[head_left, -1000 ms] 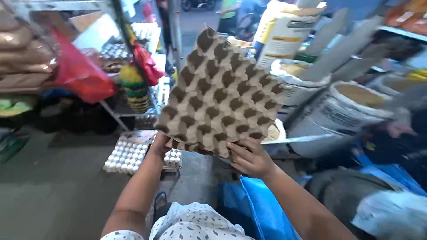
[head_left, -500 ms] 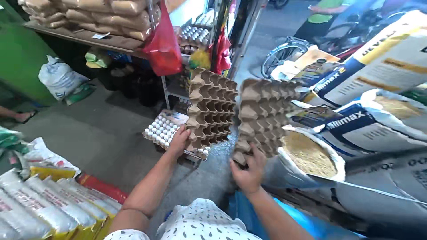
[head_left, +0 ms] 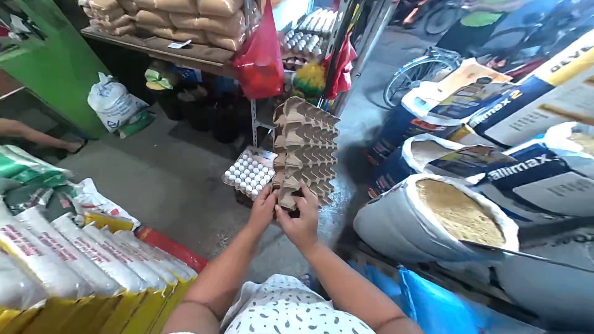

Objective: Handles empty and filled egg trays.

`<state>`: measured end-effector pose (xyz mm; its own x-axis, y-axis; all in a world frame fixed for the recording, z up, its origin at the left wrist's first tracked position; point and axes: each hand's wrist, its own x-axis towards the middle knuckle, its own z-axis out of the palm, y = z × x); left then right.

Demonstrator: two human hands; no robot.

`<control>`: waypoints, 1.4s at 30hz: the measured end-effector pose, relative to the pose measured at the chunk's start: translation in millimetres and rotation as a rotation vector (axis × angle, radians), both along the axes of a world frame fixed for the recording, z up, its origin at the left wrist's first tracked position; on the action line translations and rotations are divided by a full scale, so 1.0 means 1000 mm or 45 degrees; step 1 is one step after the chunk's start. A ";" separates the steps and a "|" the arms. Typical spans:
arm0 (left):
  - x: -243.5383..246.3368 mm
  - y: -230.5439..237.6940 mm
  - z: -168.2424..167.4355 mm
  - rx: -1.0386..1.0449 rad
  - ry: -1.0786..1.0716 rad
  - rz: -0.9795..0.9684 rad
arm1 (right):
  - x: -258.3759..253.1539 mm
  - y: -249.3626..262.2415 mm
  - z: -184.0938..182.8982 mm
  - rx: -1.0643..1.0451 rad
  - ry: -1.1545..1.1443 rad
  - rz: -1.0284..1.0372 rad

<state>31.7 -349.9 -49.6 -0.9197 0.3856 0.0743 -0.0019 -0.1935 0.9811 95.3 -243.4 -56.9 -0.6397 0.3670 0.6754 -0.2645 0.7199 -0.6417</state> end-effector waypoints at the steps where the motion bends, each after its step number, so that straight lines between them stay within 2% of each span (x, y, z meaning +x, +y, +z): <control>1: 0.002 -0.006 -0.001 0.018 0.000 0.012 | 0.001 -0.006 -0.001 0.003 -0.028 0.031; 4: 0.007 -0.030 -0.011 0.050 -0.045 -0.008 | 0.007 -0.014 0.000 0.103 -0.175 0.156; 6: 0.011 -0.052 -0.020 -0.020 -0.175 -0.086 | 0.013 -0.020 -0.004 0.122 -0.368 0.321; 9: 0.023 -0.077 -0.030 -0.169 -0.497 -0.099 | 0.018 -0.030 -0.019 -0.118 -0.764 0.687; 11: 0.035 -0.098 -0.057 -0.175 -0.644 -0.020 | 0.013 -0.031 -0.033 -0.307 -0.989 0.810; 12: 0.042 -0.111 -0.073 -0.177 -0.739 0.028 | 0.011 -0.030 -0.040 -0.326 -1.074 0.718; 15: 0.057 -0.150 -0.107 -0.241 -0.958 0.136 | -0.007 -0.011 -0.078 -0.328 -1.409 0.168; 17: 0.061 -0.176 -0.125 -0.213 -1.046 0.167 | -0.018 0.010 -0.121 -0.644 -1.753 0.015; 19: 0.057 -0.200 -0.149 -0.151 -1.110 0.184 | -0.020 0.018 -0.166 -1.158 -1.990 0.067; 21: 0.044 -0.218 -0.168 -0.164 -1.192 0.166 | -0.024 0.012 -0.211 -1.572 -2.025 0.195; 22: 0.035 -0.225 -0.176 -0.231 -1.235 0.156 | -0.029 0.007 -0.231 -1.675 -1.994 0.220; 23: 0.025 -0.228 -0.185 -0.337 -1.282 0.162 | -0.037 0.001 -0.249 -1.676 -1.984 0.240; 25: 0.002 -0.228 -0.213 -0.575 -1.375 0.258 | -0.064 -0.011 -0.280 -1.498 -2.054 0.336; 29: -0.016 -0.242 -0.298 -0.879 -1.508 0.460 | -0.116 -0.040 -0.342 -1.140 -2.312 0.524; 32: -0.023 -0.255 -0.354 -1.311 -1.485 0.247 | -0.162 -0.051 -0.359 -0.542 -2.485 0.521; 34: -0.033 -0.249 -0.370 -1.558 -1.482 0.194 | -0.188 -0.052 -0.354 -0.379 -2.430 0.368; 36: -0.074 -0.232 -0.381 -1.525 -1.399 0.261 | -0.223 -0.044 -0.346 -0.338 -2.227 0.199; 39: -0.160 -0.188 -0.379 -1.202 -1.148 0.380 | -0.278 -0.010 -0.346 -0.300 -1.953 0.089; 42: -0.261 -0.146 -0.375 -1.129 -0.869 0.348 | -0.347 0.030 -0.369 -0.294 -1.705 0.044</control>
